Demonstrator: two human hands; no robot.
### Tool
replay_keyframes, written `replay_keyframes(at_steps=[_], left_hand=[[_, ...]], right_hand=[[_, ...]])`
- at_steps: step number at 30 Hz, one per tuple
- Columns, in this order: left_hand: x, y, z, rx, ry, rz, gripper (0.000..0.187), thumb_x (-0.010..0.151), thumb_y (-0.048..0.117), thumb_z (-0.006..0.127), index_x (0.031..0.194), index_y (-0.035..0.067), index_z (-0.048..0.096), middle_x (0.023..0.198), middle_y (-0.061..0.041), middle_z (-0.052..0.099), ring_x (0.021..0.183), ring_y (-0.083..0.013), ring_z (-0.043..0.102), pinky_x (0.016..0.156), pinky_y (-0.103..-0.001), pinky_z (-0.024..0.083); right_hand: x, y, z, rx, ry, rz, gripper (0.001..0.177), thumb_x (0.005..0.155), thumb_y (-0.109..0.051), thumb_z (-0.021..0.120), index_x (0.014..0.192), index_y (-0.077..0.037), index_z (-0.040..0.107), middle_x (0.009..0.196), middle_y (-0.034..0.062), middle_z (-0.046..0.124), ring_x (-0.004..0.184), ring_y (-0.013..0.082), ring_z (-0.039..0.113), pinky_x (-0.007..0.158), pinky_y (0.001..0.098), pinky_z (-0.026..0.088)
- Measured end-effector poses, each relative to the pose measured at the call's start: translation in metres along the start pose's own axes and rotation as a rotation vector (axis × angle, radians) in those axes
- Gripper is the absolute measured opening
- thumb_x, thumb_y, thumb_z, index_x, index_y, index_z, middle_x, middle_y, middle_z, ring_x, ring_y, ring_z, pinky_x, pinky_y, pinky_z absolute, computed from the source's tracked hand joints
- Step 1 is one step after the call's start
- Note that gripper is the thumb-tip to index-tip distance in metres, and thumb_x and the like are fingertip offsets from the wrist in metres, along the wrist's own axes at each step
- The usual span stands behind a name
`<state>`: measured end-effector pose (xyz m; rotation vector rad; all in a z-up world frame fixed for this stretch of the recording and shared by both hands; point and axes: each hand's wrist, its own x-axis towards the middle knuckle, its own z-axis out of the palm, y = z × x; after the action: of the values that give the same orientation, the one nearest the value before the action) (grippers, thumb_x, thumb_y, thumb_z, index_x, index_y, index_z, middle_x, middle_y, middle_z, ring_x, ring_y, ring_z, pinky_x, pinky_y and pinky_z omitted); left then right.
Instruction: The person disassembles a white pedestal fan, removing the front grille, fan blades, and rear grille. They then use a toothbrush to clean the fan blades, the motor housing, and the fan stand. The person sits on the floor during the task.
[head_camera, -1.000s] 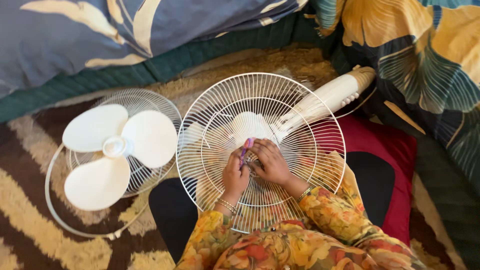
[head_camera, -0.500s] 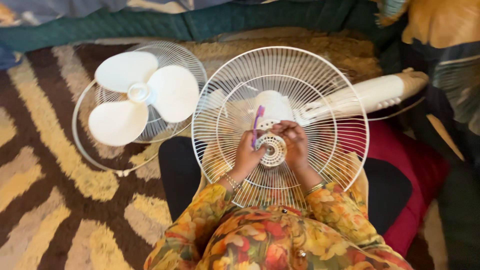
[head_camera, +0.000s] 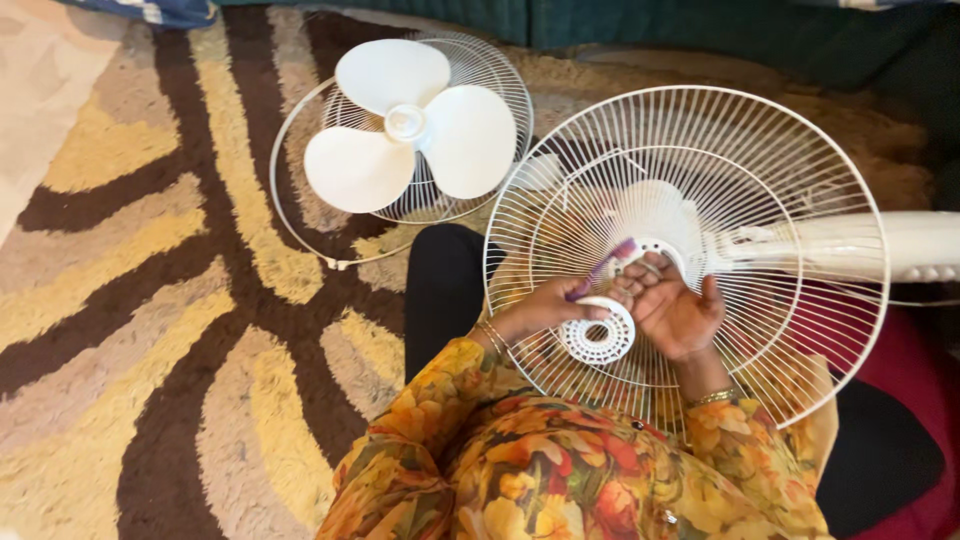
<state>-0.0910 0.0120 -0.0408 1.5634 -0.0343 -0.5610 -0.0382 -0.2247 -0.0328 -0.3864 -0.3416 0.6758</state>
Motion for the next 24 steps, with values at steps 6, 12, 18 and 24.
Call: replay_keyframes(at_steps=[6,12,18,24], left_hand=[[-0.024,0.001,-0.087,-0.6,0.362,0.41,0.022,0.092,0.022,0.077,0.105,0.007,0.069,0.093,-0.002,0.071,0.076,-0.0082,0.066,0.066,-0.023,0.053],[-0.05,0.017,-0.169,-0.789,1.032,0.39,0.019,0.098,0.025,0.07,0.1,0.011,0.059,0.07,0.005,0.053,0.046,-0.006,0.043,0.043,-0.024,0.041],[-0.022,-0.012,-0.251,-1.038,1.327,0.308,0.024,0.093,0.032,0.068,0.094,0.01,0.059,0.07,0.001,0.055,0.044,-0.0094,0.042,0.039,-0.026,0.037],[0.015,-0.034,-0.312,-1.204,1.239,0.239,0.031,0.098,0.04,0.065,0.101,0.009,0.066,0.063,0.004,0.051,0.05,-0.0118,0.045,0.044,-0.027,0.038]], right_hand=[[0.012,0.001,0.011,-0.301,-0.083,0.204,0.087,0.089,-0.062,0.066,0.152,-0.006,0.047,0.148,0.0218,0.053,0.133,0.0357,0.052,0.113,0.0523,0.039],[0.015,-0.016,0.024,-0.585,-0.202,0.299,0.091,0.086,-0.061,0.068,0.155,-0.009,0.041,0.153,0.022,0.049,0.139,0.0378,0.05,0.119,0.0563,0.037],[0.014,-0.045,0.029,-0.574,-0.083,0.303,0.096,0.08,-0.06,0.071,0.155,-0.01,0.037,0.157,0.0211,0.043,0.138,0.0395,0.048,0.111,0.0626,0.04],[0.011,-0.048,0.027,-0.591,-0.091,0.298,0.096,0.081,-0.059,0.072,0.155,-0.008,0.038,0.157,0.0222,0.044,0.137,0.0399,0.05,0.111,0.0623,0.041]])
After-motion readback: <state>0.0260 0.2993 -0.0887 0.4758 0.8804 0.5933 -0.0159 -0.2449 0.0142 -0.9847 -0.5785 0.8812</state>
